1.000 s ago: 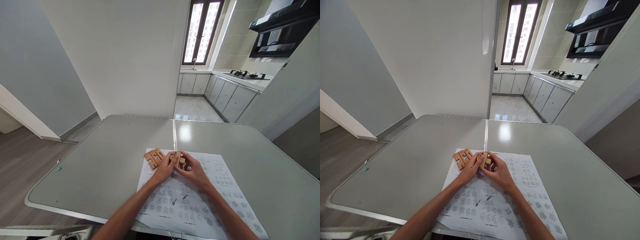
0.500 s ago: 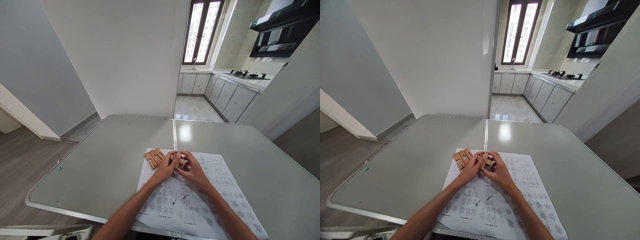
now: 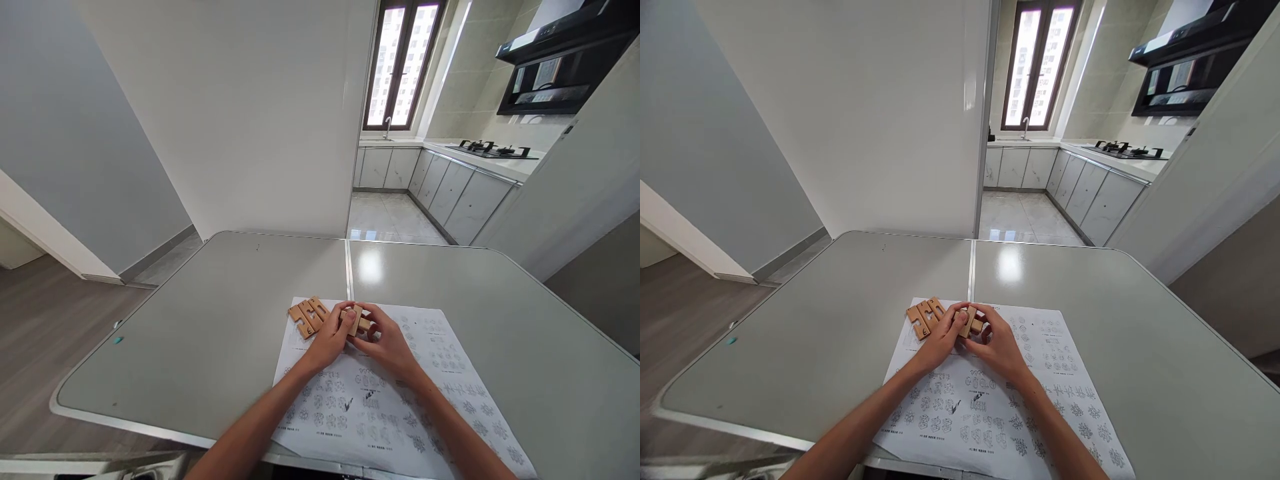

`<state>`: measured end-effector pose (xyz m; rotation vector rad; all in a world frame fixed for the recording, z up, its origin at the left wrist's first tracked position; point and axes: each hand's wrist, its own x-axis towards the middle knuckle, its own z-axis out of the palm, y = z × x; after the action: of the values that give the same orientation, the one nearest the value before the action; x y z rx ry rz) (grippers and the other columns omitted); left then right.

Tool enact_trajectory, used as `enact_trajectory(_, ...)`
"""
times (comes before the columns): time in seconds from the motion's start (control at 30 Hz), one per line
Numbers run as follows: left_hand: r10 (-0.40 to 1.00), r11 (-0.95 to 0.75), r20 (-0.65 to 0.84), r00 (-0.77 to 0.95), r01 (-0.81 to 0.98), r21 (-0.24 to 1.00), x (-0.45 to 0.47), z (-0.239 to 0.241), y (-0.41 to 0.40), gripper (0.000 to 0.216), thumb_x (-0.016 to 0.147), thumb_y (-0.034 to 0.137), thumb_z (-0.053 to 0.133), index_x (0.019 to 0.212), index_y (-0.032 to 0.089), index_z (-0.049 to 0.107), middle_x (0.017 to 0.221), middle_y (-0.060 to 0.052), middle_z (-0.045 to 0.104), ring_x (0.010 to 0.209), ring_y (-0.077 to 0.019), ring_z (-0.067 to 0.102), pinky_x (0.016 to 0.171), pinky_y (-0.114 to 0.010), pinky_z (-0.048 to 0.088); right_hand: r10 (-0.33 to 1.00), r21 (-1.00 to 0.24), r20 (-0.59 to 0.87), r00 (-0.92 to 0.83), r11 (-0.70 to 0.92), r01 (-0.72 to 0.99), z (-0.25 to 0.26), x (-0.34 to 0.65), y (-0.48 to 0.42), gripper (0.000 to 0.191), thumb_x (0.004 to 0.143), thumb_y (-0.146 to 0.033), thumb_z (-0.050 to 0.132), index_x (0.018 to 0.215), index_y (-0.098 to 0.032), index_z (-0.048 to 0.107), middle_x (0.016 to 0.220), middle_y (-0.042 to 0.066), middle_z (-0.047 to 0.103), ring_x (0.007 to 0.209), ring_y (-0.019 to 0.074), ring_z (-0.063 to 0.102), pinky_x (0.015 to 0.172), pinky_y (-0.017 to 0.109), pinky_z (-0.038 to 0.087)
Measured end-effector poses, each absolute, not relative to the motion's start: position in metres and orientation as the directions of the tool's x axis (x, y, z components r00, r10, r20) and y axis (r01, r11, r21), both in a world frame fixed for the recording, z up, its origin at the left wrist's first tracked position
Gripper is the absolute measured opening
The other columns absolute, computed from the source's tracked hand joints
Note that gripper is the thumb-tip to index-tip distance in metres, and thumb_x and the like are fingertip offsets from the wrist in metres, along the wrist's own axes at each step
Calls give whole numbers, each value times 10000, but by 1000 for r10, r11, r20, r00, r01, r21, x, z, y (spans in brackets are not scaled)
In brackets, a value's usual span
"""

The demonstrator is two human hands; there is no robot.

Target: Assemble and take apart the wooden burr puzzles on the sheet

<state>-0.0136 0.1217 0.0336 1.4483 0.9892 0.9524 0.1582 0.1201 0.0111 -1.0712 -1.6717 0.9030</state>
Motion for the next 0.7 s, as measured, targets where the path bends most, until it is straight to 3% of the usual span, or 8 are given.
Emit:
enact_trajectory(0.5,941,-80,44,337,94,992,-15,33,121,537,1052,592,430,1432,219,504,1326,-99,656,1201,-262,618,1065,-402,470,921,-862,366,-136,390,323,6,153,119,540,822,-298,754,1343,-263,619,1225,83,693,888,228,670,609,302,564)
enact_trajectory(0.7,953,-69,43,301,74,995,-14,35,118,538,1070,613,336,1492,286,403,1206,-56,689,1118,-235,645,1050,-402,473,939,-892,322,-124,345,294,5,155,120,545,817,-323,770,1332,-241,612,1164,89,708,924,246,682,637,314,581)
